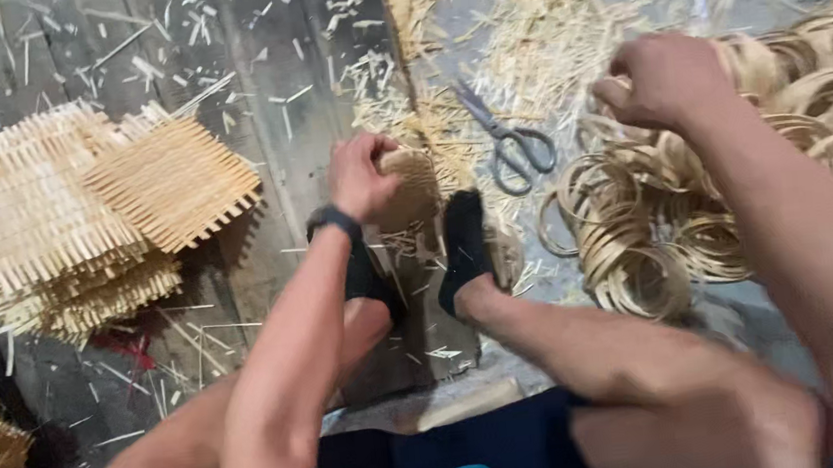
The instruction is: The person sits on the floor and repeatedly places a circular bamboo mold on square woven bamboo mats, then uses shears to trim the excess bamboo strips around the mold. The trimmed mats are set aside, and the process is repeated with new mats.
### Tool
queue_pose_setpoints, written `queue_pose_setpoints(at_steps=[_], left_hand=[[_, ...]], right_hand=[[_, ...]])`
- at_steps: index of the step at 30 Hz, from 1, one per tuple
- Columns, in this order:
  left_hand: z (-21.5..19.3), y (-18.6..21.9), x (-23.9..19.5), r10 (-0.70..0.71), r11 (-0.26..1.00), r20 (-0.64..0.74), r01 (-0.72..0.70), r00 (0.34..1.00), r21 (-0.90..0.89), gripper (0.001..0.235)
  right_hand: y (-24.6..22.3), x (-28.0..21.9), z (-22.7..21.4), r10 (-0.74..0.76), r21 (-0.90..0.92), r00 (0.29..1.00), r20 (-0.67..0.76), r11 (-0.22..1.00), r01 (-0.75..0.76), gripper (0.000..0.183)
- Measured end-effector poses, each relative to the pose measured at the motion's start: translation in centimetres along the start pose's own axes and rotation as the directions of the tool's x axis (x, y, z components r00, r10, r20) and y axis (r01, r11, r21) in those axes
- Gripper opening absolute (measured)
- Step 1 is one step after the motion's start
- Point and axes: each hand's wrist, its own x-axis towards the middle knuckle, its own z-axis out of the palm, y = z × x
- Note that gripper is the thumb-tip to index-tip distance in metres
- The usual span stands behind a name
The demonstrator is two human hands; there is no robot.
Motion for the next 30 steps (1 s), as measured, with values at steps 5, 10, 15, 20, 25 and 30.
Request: queue_pose_setpoints(at_steps=[5,10,15,20,25,30], left_hand=[[0.0,2.8,-5.8,0.301,0.772,0.247,-0.387,0.921,0.505,0.049],[-0.5,-0.4,-12.3,0.199,0.874,0.267,-0.294,0.943,0.387,0.028],[2.8,1.7,-11.2,-0.162,0.986,-0.180,0.167,0.970,0.008,0.075],[4.0,3.9,-7.0,-0.208,0.978,-0.243,0.208,0.947,-0.028,0.081],[3.3,3.0,-6.3,0.094,0.995,-0.233,-0.085,0.968,0.047,0.084],[2.9,0.6,-4.3,0.126,0.979,-0.042,-0.118,0.991,0.165,0.085]], right_hand=[[-1.0,-1.8,6.3,0.082,0.341,0.978,0.193,0.929,-0.146,0.036],[-7.9,0.2,20.6,-0.027,0.541,0.991,-0.131,0.836,0.094,0.052],[-8.2,4.1,25.8,0.146,0.599,0.989,-0.037,0.795,-0.095,0.067],[-8.3,4.8,25.3,0.132,0.618,0.977,0.167,0.758,-0.208,0.066],[-9.1,4.2,27.7,0.128,0.683,0.989,0.077,0.715,-0.146,0.071],[-9.6,4.6,27.2,0.090,0.596,0.970,0.227,0.774,-0.211,0.049]])
